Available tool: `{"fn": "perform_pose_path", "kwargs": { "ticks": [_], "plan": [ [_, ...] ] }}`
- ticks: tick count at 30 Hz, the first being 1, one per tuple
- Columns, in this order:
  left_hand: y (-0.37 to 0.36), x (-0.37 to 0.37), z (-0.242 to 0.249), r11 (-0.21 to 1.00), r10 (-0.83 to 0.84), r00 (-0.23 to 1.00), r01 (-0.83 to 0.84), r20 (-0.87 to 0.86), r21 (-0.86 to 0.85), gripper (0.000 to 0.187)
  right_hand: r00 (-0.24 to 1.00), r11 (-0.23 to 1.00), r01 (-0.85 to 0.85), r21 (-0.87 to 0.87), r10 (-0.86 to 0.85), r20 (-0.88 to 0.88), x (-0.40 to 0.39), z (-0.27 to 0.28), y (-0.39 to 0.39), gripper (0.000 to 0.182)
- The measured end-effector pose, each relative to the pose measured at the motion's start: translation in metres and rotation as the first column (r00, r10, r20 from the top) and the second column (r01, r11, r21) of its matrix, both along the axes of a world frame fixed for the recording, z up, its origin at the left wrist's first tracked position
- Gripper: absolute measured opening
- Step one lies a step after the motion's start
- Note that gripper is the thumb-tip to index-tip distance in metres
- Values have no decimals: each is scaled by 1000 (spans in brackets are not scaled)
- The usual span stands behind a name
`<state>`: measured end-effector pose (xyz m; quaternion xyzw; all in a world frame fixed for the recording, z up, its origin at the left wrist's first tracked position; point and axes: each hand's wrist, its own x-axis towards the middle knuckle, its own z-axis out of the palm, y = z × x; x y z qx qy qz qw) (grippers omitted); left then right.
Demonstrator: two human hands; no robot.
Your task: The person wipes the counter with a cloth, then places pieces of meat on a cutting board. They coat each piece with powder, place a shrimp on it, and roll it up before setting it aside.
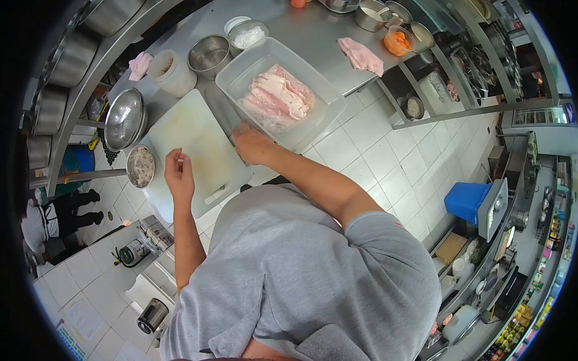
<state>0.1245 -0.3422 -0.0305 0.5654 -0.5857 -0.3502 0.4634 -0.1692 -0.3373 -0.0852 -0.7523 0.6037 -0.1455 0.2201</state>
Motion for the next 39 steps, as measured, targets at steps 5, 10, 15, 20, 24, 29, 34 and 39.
{"fn": "perform_pose_path", "kwargs": {
  "ticks": [5, 10, 15, 20, 24, 29, 34, 39],
  "plan": [
    [-47, -57, 35, 990, -138, 985, 141, 99, -21, 30, 971, 991, 58, 121, -84, 223, -82, 88, -13, 44],
    [-82, -139, 33, 932, -357, 930, 361, 87, -35, 31, 911, 912, 408, 37, -404, -83, -134, 41, -42, 36],
    [-86, -192, 26, 915, -399, 913, 390, 91, 102, 32, 920, 930, 363, 51, -350, -175, -131, 28, -51, 31],
    [-74, -193, 20, 926, -357, 931, 343, 71, 155, 31, 928, 932, 363, 5, -360, -99, -134, 26, -48, 24],
    [-70, -167, 18, 949, -288, 957, 284, 15, 136, 26, 944, 943, 292, -162, -311, -113, -135, 17, -51, 19],
    [-82, -134, 22, 951, -301, 953, 302, -22, 62, 24, 918, 950, 298, 98, -313, 243, -137, 45, -67, 20],
    [-92, -125, 31, 787, -454, 834, 541, -314, 297, 26, 862, 923, 274, 272, -361, 355, -124, 90, -75, 20],
    [-101, -106, 20, 728, -563, 786, 618, -256, 296, 33, 873, 956, 263, 131, -293, 390, -110, 112, -90, 19]
  ]
}}
